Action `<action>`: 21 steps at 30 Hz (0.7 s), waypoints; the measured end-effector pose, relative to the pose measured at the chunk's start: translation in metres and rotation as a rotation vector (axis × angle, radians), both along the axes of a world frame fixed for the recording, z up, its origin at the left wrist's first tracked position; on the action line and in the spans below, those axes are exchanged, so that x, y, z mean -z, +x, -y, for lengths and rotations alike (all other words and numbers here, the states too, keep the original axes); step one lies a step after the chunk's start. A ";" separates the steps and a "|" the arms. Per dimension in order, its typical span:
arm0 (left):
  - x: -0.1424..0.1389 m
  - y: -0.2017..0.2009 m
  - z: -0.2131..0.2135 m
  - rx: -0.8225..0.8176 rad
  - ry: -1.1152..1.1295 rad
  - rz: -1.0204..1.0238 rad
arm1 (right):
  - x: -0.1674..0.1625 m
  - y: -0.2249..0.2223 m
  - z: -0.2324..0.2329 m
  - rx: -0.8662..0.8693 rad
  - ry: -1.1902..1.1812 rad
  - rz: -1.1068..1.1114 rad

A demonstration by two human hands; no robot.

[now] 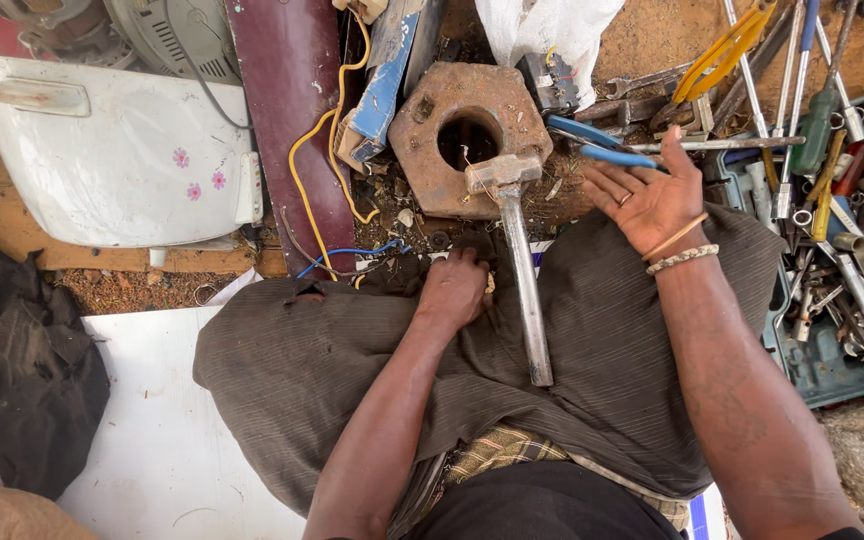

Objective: The person disassembles a small electrical box, removes a coiled copper component, and uses a hammer and pliers to break and separate the coil. The person then uses pliers to strip and cut the copper wire.

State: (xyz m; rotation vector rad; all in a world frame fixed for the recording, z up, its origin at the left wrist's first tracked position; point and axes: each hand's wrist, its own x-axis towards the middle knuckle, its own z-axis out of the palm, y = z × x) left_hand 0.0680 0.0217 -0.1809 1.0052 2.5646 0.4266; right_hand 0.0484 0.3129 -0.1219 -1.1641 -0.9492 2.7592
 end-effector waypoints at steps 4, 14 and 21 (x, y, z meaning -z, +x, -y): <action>-0.039 -0.012 0.017 -0.161 0.051 0.312 | 0.000 0.011 0.014 -0.225 0.342 0.024; -0.068 -0.037 0.074 -0.540 1.260 0.527 | -0.033 0.070 0.143 -0.642 1.521 -0.335; -0.046 -0.040 0.072 -0.722 1.130 0.370 | 0.011 0.058 0.223 -1.370 1.877 -0.198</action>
